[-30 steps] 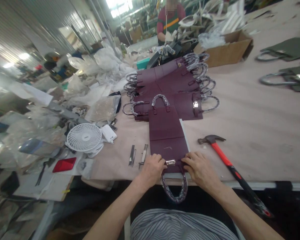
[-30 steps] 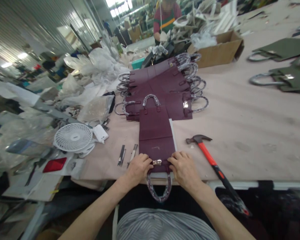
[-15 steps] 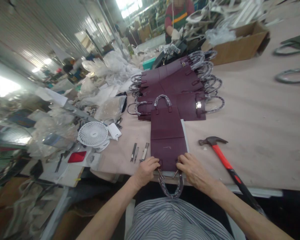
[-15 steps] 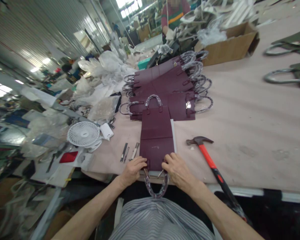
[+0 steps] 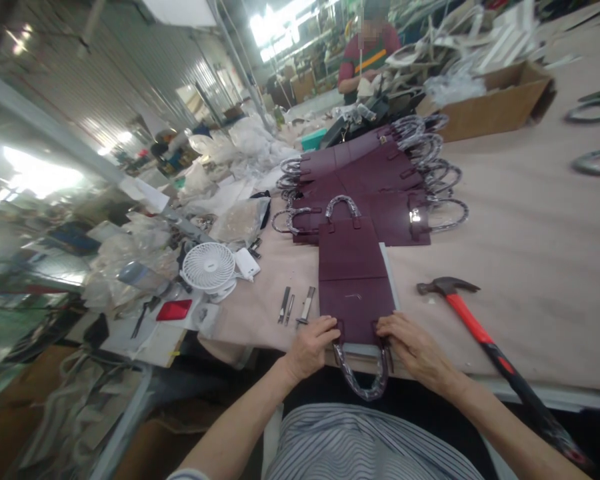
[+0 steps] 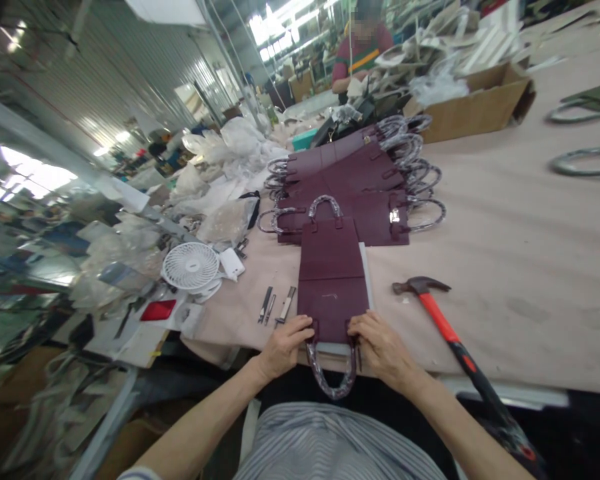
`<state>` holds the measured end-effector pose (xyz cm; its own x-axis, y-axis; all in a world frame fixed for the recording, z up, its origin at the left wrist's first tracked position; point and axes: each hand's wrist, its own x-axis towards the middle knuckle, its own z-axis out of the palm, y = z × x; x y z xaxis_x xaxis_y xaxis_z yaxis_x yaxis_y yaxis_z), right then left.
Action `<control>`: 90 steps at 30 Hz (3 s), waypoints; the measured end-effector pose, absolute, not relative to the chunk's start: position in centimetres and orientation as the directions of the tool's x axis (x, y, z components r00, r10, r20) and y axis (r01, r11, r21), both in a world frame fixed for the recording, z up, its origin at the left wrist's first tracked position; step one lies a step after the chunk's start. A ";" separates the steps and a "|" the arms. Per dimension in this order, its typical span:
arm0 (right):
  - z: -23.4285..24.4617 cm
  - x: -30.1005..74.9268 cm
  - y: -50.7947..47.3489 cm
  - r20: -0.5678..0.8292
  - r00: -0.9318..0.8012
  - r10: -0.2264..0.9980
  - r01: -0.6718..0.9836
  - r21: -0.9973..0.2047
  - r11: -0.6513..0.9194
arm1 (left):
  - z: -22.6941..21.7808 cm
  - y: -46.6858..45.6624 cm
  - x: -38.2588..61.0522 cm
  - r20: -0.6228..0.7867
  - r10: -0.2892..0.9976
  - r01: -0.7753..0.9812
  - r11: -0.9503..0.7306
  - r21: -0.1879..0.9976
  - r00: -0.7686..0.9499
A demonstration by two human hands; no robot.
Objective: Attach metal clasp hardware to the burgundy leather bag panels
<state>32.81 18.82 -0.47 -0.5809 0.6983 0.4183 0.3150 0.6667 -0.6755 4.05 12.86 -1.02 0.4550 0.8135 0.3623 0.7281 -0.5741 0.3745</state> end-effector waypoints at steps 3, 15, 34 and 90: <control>-0.3 32.3 18.5 0.395 -0.503 0.769 0.376 -0.701 0.606 | -0.6 12.6 4.6 0.406 0.804 0.725 -0.579 0.373 0.434; -3.3 29.9 18.8 0.498 -0.327 0.803 0.512 -0.621 0.594 | 2.0 15.2 -3.3 -0.059 0.896 0.789 0.418 0.451 -0.441; -2.3 29.3 18.4 0.456 -0.331 0.826 0.570 -0.601 0.560 | 1.8 20.5 -6.2 -0.338 0.828 0.760 0.551 0.345 -0.447; -1.9 28.9 17.8 0.457 -0.334 0.825 0.560 -0.608 0.563 | -0.3 14.8 7.6 0.227 0.971 0.345 -0.190 0.919 -0.069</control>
<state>28.95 17.78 -1.87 -0.3337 0.8247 0.4566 0.5597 0.5631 -0.6080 7.63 14.78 -0.31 -0.0694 0.9714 0.2271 0.3445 -0.1903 0.9193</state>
